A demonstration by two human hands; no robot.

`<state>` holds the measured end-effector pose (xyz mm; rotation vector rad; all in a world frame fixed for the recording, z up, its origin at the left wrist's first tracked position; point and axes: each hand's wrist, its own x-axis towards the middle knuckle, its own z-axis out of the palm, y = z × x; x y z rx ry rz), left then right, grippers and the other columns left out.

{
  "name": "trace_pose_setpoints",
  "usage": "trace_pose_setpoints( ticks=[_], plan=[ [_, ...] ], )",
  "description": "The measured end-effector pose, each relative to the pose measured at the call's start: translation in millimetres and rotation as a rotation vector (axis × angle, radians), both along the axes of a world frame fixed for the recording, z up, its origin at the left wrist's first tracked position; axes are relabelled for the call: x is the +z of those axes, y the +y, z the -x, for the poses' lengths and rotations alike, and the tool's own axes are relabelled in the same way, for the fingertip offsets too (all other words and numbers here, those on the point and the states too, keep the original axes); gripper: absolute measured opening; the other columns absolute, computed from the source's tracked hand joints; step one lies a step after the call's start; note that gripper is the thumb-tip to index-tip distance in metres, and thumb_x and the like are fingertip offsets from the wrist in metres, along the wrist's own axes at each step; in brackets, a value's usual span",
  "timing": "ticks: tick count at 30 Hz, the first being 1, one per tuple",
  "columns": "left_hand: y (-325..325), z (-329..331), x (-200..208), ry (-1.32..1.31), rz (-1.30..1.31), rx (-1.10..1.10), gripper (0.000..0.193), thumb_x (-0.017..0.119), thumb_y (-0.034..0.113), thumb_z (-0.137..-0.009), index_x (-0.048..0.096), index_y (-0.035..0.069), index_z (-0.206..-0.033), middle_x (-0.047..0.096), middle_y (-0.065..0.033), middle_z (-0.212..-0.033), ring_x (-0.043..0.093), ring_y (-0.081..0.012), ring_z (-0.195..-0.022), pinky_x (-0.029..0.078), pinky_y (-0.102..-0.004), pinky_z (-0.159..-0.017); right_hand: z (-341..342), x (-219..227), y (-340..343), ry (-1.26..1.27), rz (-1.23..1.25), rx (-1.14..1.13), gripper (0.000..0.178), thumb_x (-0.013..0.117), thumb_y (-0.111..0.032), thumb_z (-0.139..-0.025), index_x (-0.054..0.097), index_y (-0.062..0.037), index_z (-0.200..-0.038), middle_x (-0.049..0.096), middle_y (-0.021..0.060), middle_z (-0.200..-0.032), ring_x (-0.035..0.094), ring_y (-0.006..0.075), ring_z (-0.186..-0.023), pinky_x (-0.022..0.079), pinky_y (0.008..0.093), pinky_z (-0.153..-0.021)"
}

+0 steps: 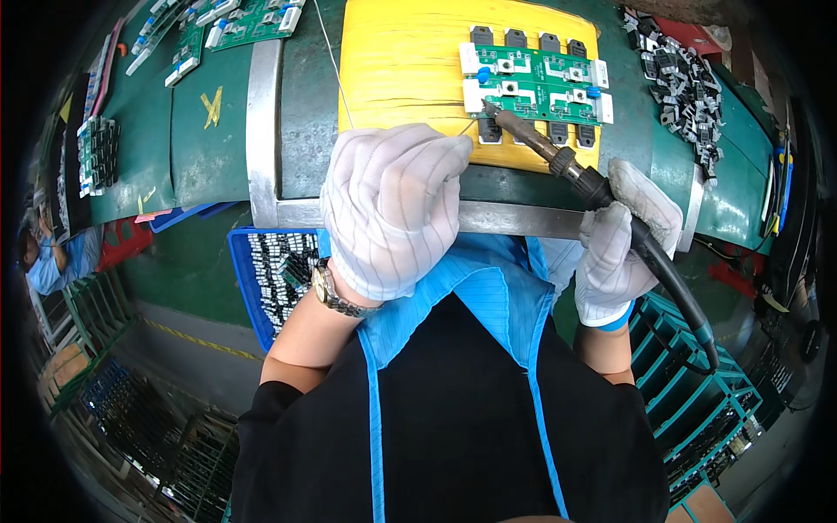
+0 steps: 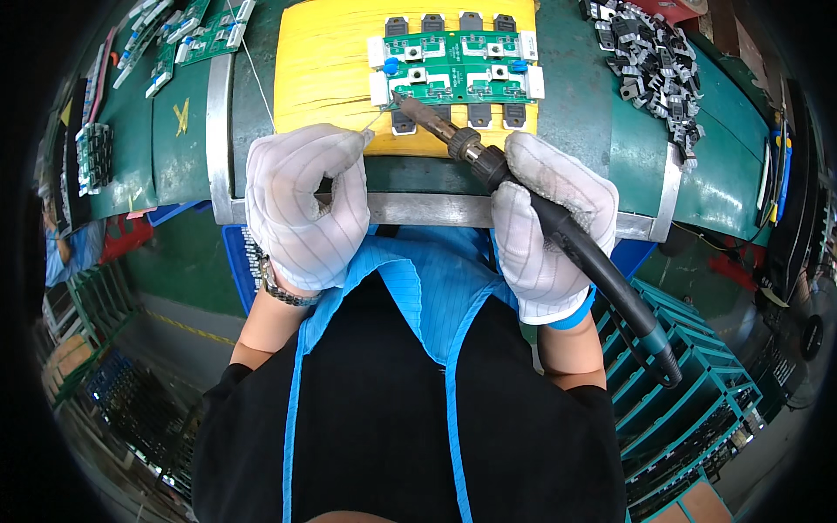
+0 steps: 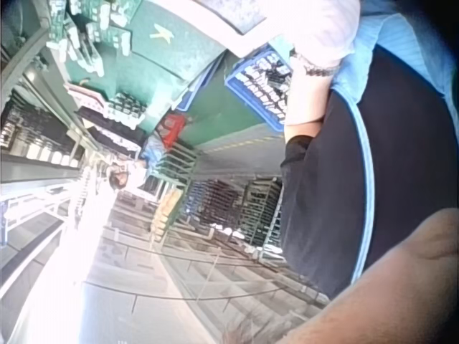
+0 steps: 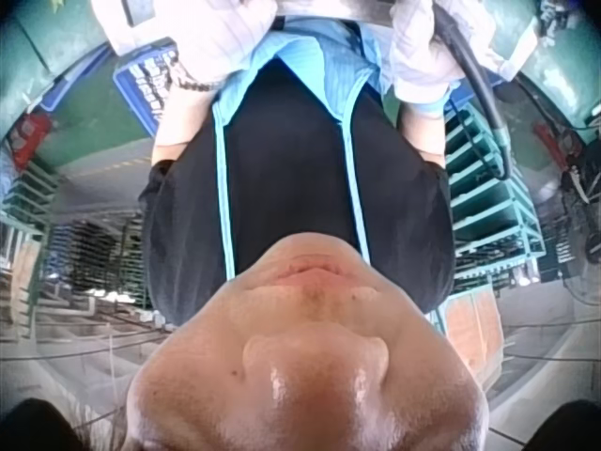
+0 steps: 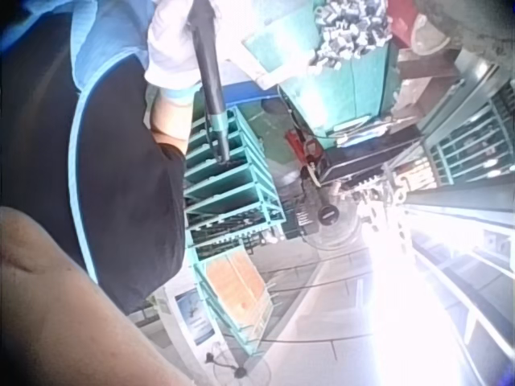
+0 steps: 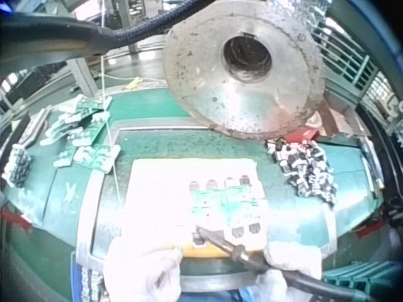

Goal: The person solders electronic components onto a printed circuit board at a workbench. This is done using a soldering iron and solder wire.

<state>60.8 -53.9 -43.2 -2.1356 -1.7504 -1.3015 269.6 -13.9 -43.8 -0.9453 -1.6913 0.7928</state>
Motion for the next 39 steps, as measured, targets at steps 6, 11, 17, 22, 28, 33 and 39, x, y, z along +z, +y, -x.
trace_pose_setpoints(
  ticks=[6, 11, 17, 22, 28, 33, 39],
  plan=[
    [4, -1, -3, 0.065, -0.02, -0.017, 0.036, 0.07, -0.003, -0.067, 0.062, 0.009, -0.099, 0.063, -0.0022, -0.093, 0.062, -0.0211, -0.082, 0.047, -0.0354, -0.072, 1, 1, 2, -0.117, -0.117, -0.031, 0.03, 0.061, -0.023, -0.092, 0.056, 0.0032, -0.106, 0.063, 0.019, -0.108, 0.055, 0.0071, -0.059, 0.045, 0.0177, -0.05],
    [5, -2, 2, 0.061, -0.022, -0.009, 0.036, 0.071, -0.003, -0.067, 0.062, 0.01, -0.099, 0.062, -0.0018, -0.092, 0.062, -0.0209, -0.082, 0.046, -0.0353, -0.074, -3, 2, 2, -0.138, -0.051, -0.009, 0.029, 0.06, -0.023, -0.093, 0.056, 0.003, -0.106, 0.063, 0.0188, -0.107, 0.053, 0.0062, -0.056, 0.044, 0.0176, -0.049],
    [-3, 0, -2, -0.019, -0.075, 0.026, 0.036, 0.073, -0.004, -0.067, 0.059, 0.013, -0.095, 0.062, -0.0005, -0.091, 0.061, -0.0203, -0.083, 0.045, -0.0343, -0.074, -10, -9, -5, -0.064, -0.015, -0.123, 0.036, 0.058, -0.027, -0.093, 0.054, 0.0037, -0.112, 0.062, 0.0172, -0.099, 0.051, 0.0076, -0.053, 0.039, 0.0171, -0.042],
    [-3, -1, 2, -0.051, -0.028, 0.04, 0.034, 0.069, -0.011, -0.069, 0.056, 0.01, -0.091, 0.065, -0.0036, -0.086, 0.063, -0.0215, -0.081, 0.046, -0.0334, -0.074, -6, -5, -10, 0.036, 0.088, -0.117, 0.028, 0.064, -0.016, -0.088, 0.057, 0.004, -0.106, 0.063, 0.0185, -0.104, 0.063, 0.0215, -0.093, 0.049, 0.0332, -0.086],
    [3, -1, 1, -0.04, -0.05, 0.011, 0.033, 0.07, -0.011, -0.069, 0.056, 0.01, -0.091, 0.065, -0.0043, -0.085, 0.063, -0.0221, -0.079, 0.047, -0.033, -0.073, -8, -13, -3, 0.013, 0.024, -0.169, 0.032, 0.06, -0.022, -0.092, 0.055, 0.0035, -0.111, 0.062, 0.0184, -0.101, 0.053, 0.0133, -0.071, 0.041, 0.0249, -0.064],
    [9, -5, 7, -0.078, -0.036, -0.014, 0.031, 0.07, -0.013, -0.068, 0.055, 0.008, -0.086, 0.063, -0.0062, -0.082, 0.061, -0.024, -0.074, 0.047, -0.0331, -0.068, -10, 13, 1, 0.243, 0.214, -0.015, 0.025, 0.061, -0.013, -0.088, 0.058, 0.0041, -0.105, 0.062, 0.0163, -0.099, 0.058, 0.0128, -0.067, 0.048, 0.027, -0.064],
    [-2, 5, 16, -0.041, -0.006, -0.005, 0.026, 0.071, -0.011, -0.071, 0.056, 0.006, -0.084, 0.063, -0.0075, -0.081, 0.06, -0.0258, -0.074, 0.048, -0.0341, -0.068, -48, 46, 35, 0.453, -0.108, -0.436, 0.032, 0.056, -0.027, -0.096, 0.056, 0.0023, -0.109, 0.058, 0.0101, -0.084, 0.044, 0.0046, -0.056, 0.032, 0.0172, -0.047]
  ],
)
